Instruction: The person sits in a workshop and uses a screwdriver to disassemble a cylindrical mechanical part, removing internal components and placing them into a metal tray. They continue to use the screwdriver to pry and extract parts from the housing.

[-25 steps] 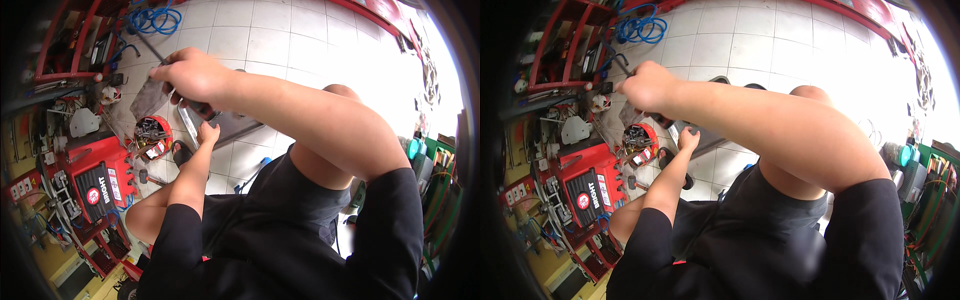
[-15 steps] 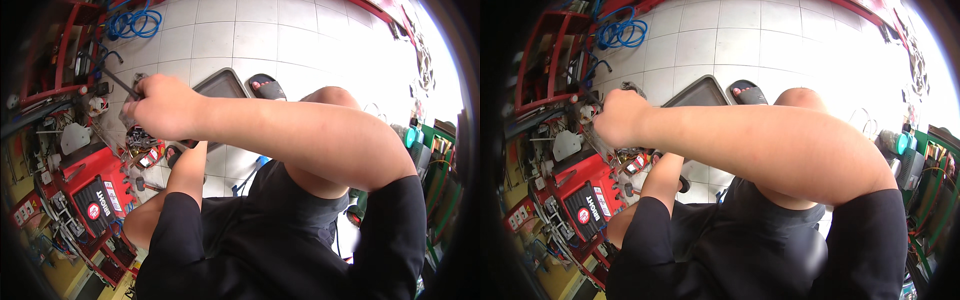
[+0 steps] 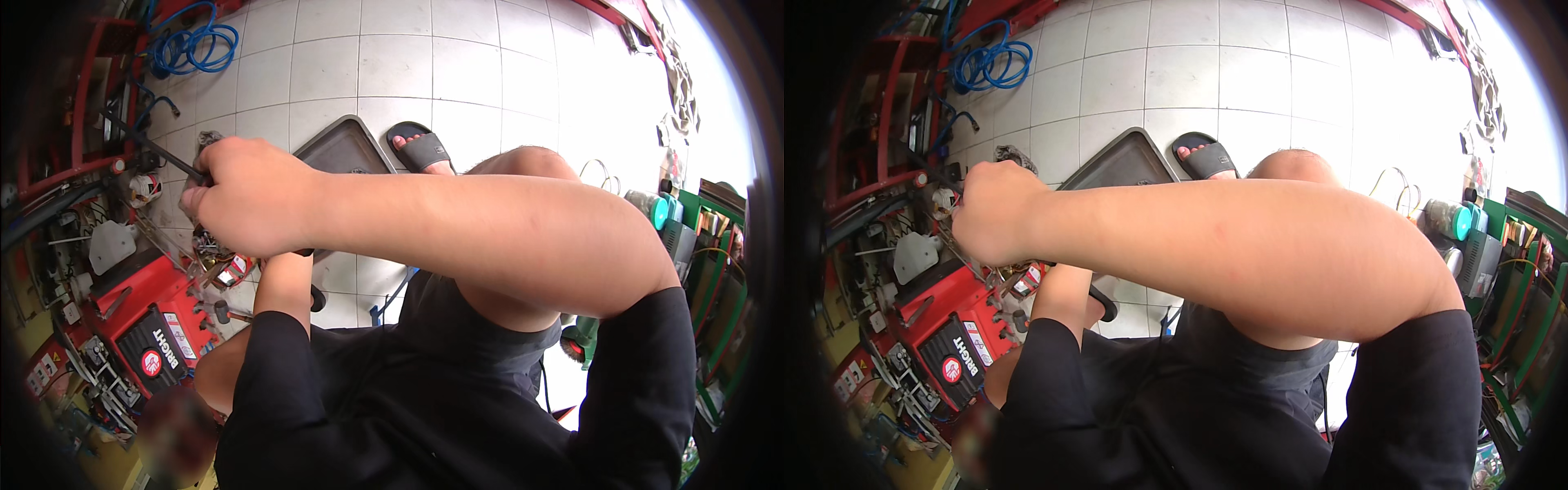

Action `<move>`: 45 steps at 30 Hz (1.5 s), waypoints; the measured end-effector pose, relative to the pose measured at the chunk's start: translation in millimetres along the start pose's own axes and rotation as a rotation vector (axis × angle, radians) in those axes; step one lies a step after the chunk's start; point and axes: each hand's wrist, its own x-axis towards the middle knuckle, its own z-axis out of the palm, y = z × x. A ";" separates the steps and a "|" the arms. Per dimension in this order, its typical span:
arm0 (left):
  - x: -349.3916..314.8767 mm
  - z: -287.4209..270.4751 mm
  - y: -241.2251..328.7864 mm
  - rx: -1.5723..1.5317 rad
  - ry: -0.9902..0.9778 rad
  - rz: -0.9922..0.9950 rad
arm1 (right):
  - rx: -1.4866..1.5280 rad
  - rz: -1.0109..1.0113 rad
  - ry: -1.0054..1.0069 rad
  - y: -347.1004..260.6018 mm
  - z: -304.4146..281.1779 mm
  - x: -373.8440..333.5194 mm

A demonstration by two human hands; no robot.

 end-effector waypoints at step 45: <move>-181.3 -381.4 -168.3 -2.024 -1.039 0.788 | -0.046 0.136 -0.285 58.0 69.8 -7.2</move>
